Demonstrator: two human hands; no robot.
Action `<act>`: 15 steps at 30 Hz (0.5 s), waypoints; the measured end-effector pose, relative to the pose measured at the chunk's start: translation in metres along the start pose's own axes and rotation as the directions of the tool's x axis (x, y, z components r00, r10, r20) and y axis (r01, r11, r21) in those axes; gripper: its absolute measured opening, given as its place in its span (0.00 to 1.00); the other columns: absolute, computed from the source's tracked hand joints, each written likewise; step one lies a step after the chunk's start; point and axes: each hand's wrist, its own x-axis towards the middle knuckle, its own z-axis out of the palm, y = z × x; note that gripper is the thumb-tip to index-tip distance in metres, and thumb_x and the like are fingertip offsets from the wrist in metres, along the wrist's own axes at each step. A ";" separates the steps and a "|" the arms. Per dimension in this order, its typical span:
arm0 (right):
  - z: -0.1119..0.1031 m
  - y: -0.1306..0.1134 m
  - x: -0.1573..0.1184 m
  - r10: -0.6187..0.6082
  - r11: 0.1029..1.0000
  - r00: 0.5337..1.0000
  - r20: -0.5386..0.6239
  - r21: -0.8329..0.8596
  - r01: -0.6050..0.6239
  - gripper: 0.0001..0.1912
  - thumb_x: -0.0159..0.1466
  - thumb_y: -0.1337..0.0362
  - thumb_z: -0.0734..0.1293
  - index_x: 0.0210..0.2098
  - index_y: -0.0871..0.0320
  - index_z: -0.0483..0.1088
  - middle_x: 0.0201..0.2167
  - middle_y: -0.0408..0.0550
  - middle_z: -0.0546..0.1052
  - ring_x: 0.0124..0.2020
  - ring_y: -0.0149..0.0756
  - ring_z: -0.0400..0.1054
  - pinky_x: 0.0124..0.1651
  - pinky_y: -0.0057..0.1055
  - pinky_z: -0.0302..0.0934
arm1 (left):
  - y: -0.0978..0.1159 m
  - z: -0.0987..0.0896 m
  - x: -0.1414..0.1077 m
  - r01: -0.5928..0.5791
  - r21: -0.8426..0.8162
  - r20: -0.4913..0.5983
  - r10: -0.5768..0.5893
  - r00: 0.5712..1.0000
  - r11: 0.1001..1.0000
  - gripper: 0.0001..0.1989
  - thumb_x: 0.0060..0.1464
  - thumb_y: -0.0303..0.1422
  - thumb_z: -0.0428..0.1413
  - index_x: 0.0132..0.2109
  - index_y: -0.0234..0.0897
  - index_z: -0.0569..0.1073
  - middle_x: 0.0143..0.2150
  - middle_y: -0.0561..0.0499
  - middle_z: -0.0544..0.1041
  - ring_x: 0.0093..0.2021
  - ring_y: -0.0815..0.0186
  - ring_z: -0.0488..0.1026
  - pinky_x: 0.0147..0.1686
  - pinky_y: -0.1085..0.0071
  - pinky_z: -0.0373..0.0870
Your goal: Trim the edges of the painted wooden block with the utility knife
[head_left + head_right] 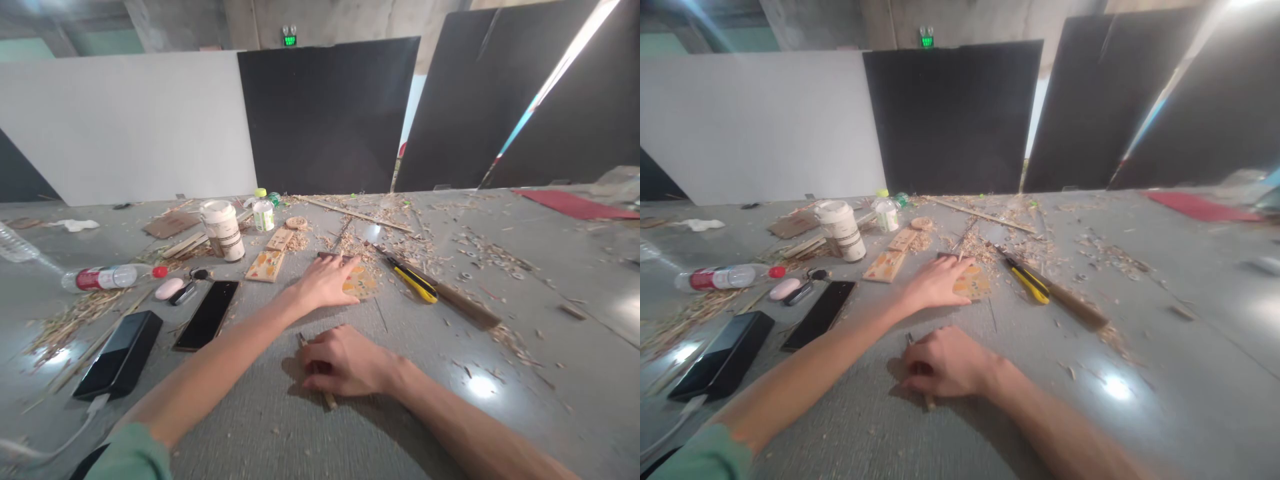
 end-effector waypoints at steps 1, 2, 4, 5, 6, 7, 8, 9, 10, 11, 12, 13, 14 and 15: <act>0.000 -0.001 0.000 0.006 1.000 1.000 0.006 0.001 -0.006 0.10 0.66 0.57 0.74 0.36 0.56 0.76 0.29 0.41 0.75 0.27 0.27 0.60 0.30 0.31 0.48 | 0.000 -0.008 -0.006 0.004 -0.022 -0.003 -0.005 1.000 1.000 0.51 0.56 0.52 0.65 0.78 0.39 0.55 0.69 0.33 0.70 0.68 0.41 0.68 0.64 0.51 0.66; -0.001 -0.001 0.000 0.013 1.000 1.000 0.011 -0.002 -0.013 0.09 0.65 0.58 0.74 0.36 0.57 0.76 0.29 0.40 0.75 0.27 0.27 0.60 0.30 0.30 0.49 | 0.001 -0.016 -0.013 0.016 -0.046 0.008 -0.015 1.000 0.999 0.50 0.56 0.53 0.64 0.77 0.39 0.56 0.69 0.34 0.71 0.67 0.42 0.69 0.63 0.52 0.67; -0.001 -0.002 0.000 0.023 1.000 1.000 0.018 -0.010 -0.022 0.07 0.65 0.60 0.74 0.34 0.57 0.76 0.28 0.40 0.75 0.26 0.27 0.60 0.30 0.30 0.50 | 0.001 -0.028 -0.028 0.018 -0.089 0.056 -0.013 0.998 0.996 0.50 0.57 0.56 0.63 0.78 0.42 0.56 0.69 0.37 0.71 0.66 0.44 0.71 0.62 0.53 0.68; -0.001 -0.003 0.000 0.023 1.000 1.000 0.017 -0.014 -0.023 0.08 0.65 0.60 0.74 0.34 0.57 0.76 0.28 0.41 0.76 0.26 0.27 0.61 0.31 0.30 0.50 | 0.001 -0.031 -0.035 0.006 -0.102 0.089 0.003 0.996 0.995 0.49 0.57 0.56 0.62 0.78 0.43 0.56 0.70 0.39 0.71 0.66 0.45 0.71 0.63 0.54 0.68; -0.002 -0.003 0.000 0.019 1.000 1.000 0.013 -0.015 -0.019 0.08 0.66 0.60 0.74 0.34 0.58 0.76 0.28 0.41 0.76 0.27 0.28 0.63 0.31 0.30 0.51 | 0.001 -0.032 -0.042 -0.013 -0.110 0.116 0.026 0.993 0.994 0.48 0.58 0.56 0.62 0.77 0.44 0.57 0.72 0.40 0.70 0.67 0.46 0.71 0.63 0.54 0.67; -0.002 -0.004 0.000 0.009 1.000 1.000 0.008 -0.016 -0.009 0.09 0.66 0.59 0.74 0.34 0.58 0.76 0.28 0.42 0.76 0.27 0.28 0.64 0.32 0.30 0.52 | 0.001 -0.032 -0.048 -0.032 -0.115 0.132 0.047 0.990 0.993 0.47 0.58 0.55 0.62 0.77 0.44 0.58 0.73 0.42 0.69 0.68 0.47 0.70 0.65 0.55 0.67; -0.002 -0.004 0.001 -0.002 1.000 1.000 0.004 -0.018 0.002 0.09 0.67 0.59 0.73 0.34 0.58 0.76 0.28 0.42 0.77 0.28 0.29 0.65 0.33 0.30 0.53 | 0.000 -0.031 -0.053 -0.048 -0.120 0.135 0.064 0.989 0.992 0.46 0.59 0.54 0.62 0.77 0.43 0.59 0.74 0.43 0.67 0.69 0.47 0.69 0.66 0.56 0.66; -0.002 -0.004 0.001 -0.010 1.000 1.000 0.001 -0.020 0.010 0.09 0.67 0.60 0.73 0.33 0.58 0.76 0.28 0.42 0.77 0.28 0.29 0.65 0.33 0.30 0.53 | -0.001 -0.029 -0.057 -0.056 -0.125 0.125 0.072 0.990 0.991 0.45 0.59 0.54 0.62 0.77 0.43 0.60 0.75 0.44 0.66 0.70 0.48 0.68 0.67 0.57 0.66; -0.002 -0.005 0.002 -0.011 1.000 1.000 0.002 -0.022 0.011 0.09 0.67 0.60 0.73 0.33 0.58 0.76 0.28 0.42 0.77 0.28 0.29 0.64 0.33 0.30 0.53 | -0.002 -0.028 -0.060 -0.053 -0.132 0.109 0.068 0.992 0.990 0.44 0.59 0.54 0.61 0.76 0.42 0.60 0.75 0.44 0.66 0.70 0.48 0.68 0.67 0.57 0.66; -0.002 -0.005 0.002 -0.004 1.000 1.000 0.006 -0.021 0.004 0.09 0.66 0.61 0.73 0.32 0.58 0.76 0.27 0.42 0.77 0.27 0.28 0.63 0.33 0.30 0.53 | -0.004 -0.027 -0.062 -0.042 -0.142 0.092 0.056 0.994 0.989 0.44 0.60 0.54 0.61 0.76 0.42 0.61 0.75 0.44 0.67 0.70 0.47 0.69 0.66 0.57 0.66; -0.002 -0.005 0.003 0.009 1.000 1.000 0.014 -0.018 -0.009 0.09 0.66 0.61 0.73 0.32 0.58 0.75 0.27 0.41 0.76 0.26 0.28 0.62 0.32 0.30 0.52 | -0.007 -0.028 -0.064 -0.030 -0.153 0.080 0.043 0.996 0.988 0.44 0.60 0.55 0.61 0.76 0.43 0.61 0.74 0.43 0.68 0.69 0.47 0.69 0.65 0.56 0.67; -0.002 -0.005 0.003 0.026 1.000 0.999 0.022 -0.013 -0.025 0.09 0.66 0.61 0.74 0.32 0.58 0.75 0.26 0.41 0.76 0.25 0.27 0.60 0.31 0.29 0.51 | -0.011 -0.030 -0.065 -0.018 -0.168 0.085 0.033 0.996 0.986 0.44 0.60 0.56 0.61 0.76 0.43 0.61 0.73 0.43 0.70 0.68 0.47 0.71 0.64 0.56 0.69; -0.002 -0.005 0.003 0.037 0.999 0.999 0.029 -0.008 -0.037 0.09 0.66 0.60 0.74 0.32 0.58 0.75 0.26 0.40 0.75 0.25 0.27 0.60 0.30 0.29 0.50 | -0.016 -0.034 -0.066 -0.003 -0.186 0.106 0.023 0.994 0.982 0.44 0.60 0.57 0.60 0.76 0.44 0.62 0.72 0.43 0.72 0.66 0.47 0.73 0.61 0.57 0.70; -0.002 -0.005 0.003 0.040 0.999 0.999 0.033 -0.006 -0.040 0.09 0.66 0.60 0.74 0.32 0.57 0.75 0.26 0.40 0.75 0.25 0.27 0.60 0.30 0.29 0.50 | -0.022 -0.038 -0.065 0.008 -0.209 0.136 0.021 0.990 0.978 0.43 0.59 0.58 0.60 0.75 0.45 0.64 0.70 0.44 0.74 0.64 0.48 0.75 0.58 0.59 0.72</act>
